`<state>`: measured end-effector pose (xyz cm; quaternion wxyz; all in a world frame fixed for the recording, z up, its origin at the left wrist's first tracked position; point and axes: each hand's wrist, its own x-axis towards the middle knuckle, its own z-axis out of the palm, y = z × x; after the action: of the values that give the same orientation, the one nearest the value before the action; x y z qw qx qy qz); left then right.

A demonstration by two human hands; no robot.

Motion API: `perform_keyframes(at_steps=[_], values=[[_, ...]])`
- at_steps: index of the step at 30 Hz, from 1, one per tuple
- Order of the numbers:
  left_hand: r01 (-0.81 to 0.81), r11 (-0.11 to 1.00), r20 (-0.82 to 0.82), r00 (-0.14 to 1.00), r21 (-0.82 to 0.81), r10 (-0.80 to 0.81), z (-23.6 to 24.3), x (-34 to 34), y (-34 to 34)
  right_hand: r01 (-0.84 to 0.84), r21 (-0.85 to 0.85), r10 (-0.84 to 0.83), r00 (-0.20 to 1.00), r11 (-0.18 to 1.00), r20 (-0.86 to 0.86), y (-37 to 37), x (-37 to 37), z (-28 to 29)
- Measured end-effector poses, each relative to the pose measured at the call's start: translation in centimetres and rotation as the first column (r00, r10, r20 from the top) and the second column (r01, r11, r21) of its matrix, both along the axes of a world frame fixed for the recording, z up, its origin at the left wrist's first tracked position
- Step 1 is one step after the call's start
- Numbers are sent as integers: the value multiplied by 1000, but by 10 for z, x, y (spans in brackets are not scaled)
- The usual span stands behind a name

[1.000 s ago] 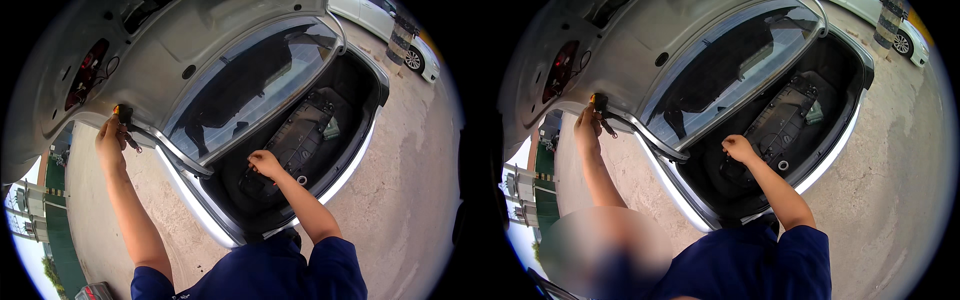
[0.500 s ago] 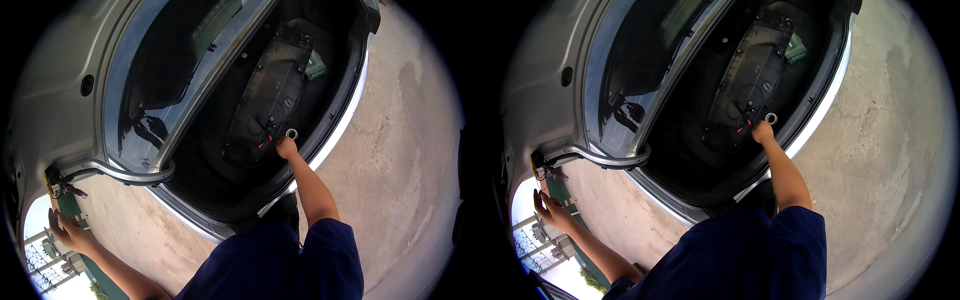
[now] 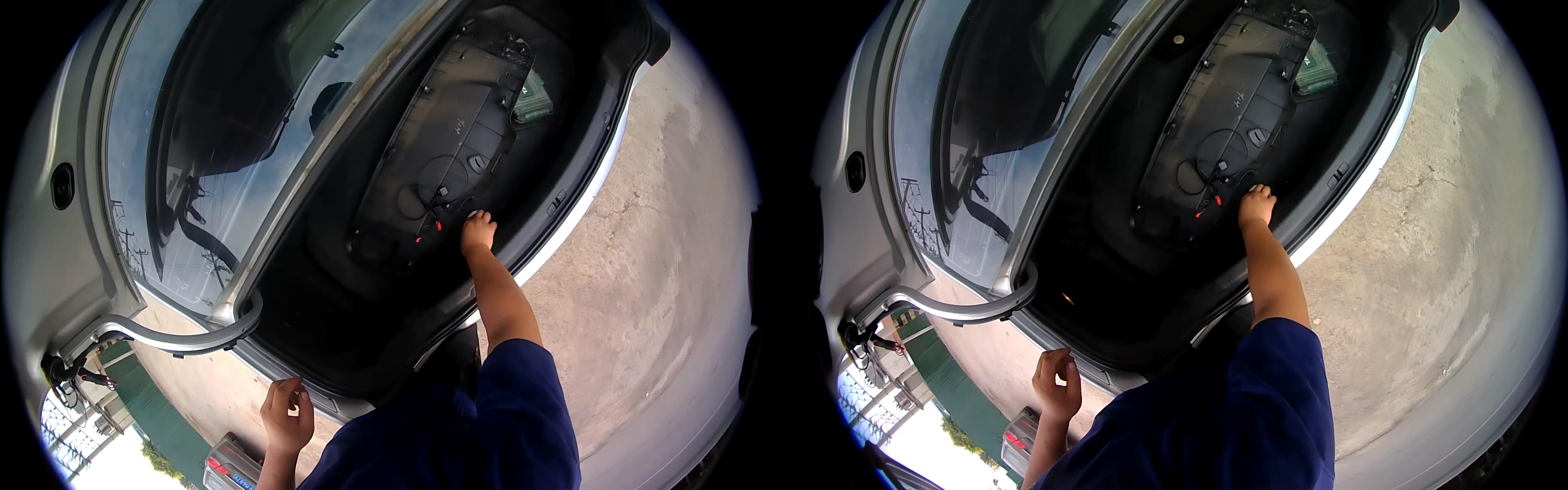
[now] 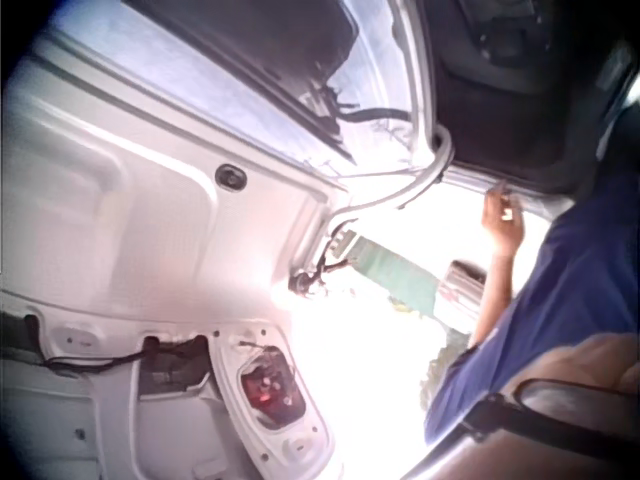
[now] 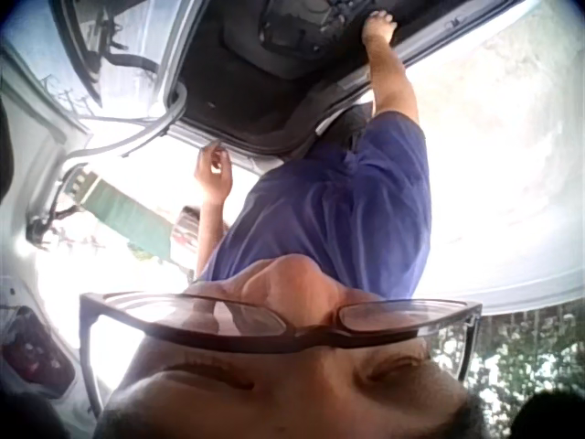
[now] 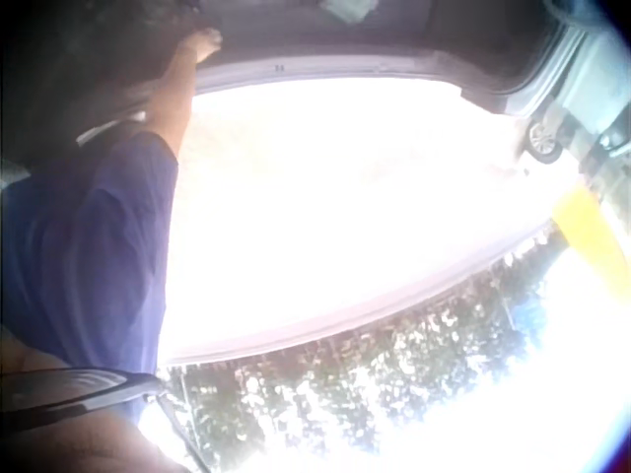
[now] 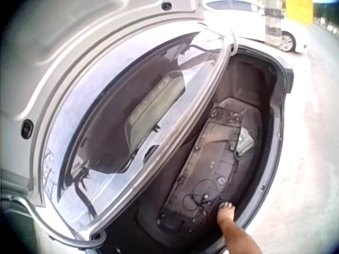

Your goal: The person works at the open trunk of a silver car, connecting and taping wires near the tail light assembly. They route wires along the trunk lid, secure them with electrical tape, and adjust connections to the vehicle's wiring harness.

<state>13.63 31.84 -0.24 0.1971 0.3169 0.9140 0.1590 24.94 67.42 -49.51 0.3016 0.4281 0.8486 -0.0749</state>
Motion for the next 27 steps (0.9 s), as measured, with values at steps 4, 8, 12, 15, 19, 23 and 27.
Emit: perform_keyframes(at_steps=[4, 8, 12, 15, 19, 23, 27], values=[[-85, 994, 39, 995, -62, 88, -10, -16, 3, -63, -62, 62, 998, 996, -24, 8, -5, -5], [-63, 998, 70, 996, -10, 63, -13, -11, 23, 147, -304, -210, 959, 941, -188, -2, -11, 52], [-29, 997, 165, 986, 76, 16, -6, -2, 55, -143, -981, -931, 323, 129, -170, -28, 21, 140], [-48, 980, 220, 975, 195, 4, -1, 9, 70, -381, -925, -934, 334, -7, -131, -51, 29, 260], [-42, 928, 218, 975, 371, -44, 24, 20, 87, -580, -805, -870, 324, 128, -371, -90, 41, 349], [4, 888, 128, 989, 460, -71, 56, 33, 85, -692, -582, -689, 168, 427, -705, -109, 46, 417], [69, 862, 23, 995, 503, -93, 76, 47, 61, -685, -406, -511, 58, 605, -858, -134, 54, 461]])
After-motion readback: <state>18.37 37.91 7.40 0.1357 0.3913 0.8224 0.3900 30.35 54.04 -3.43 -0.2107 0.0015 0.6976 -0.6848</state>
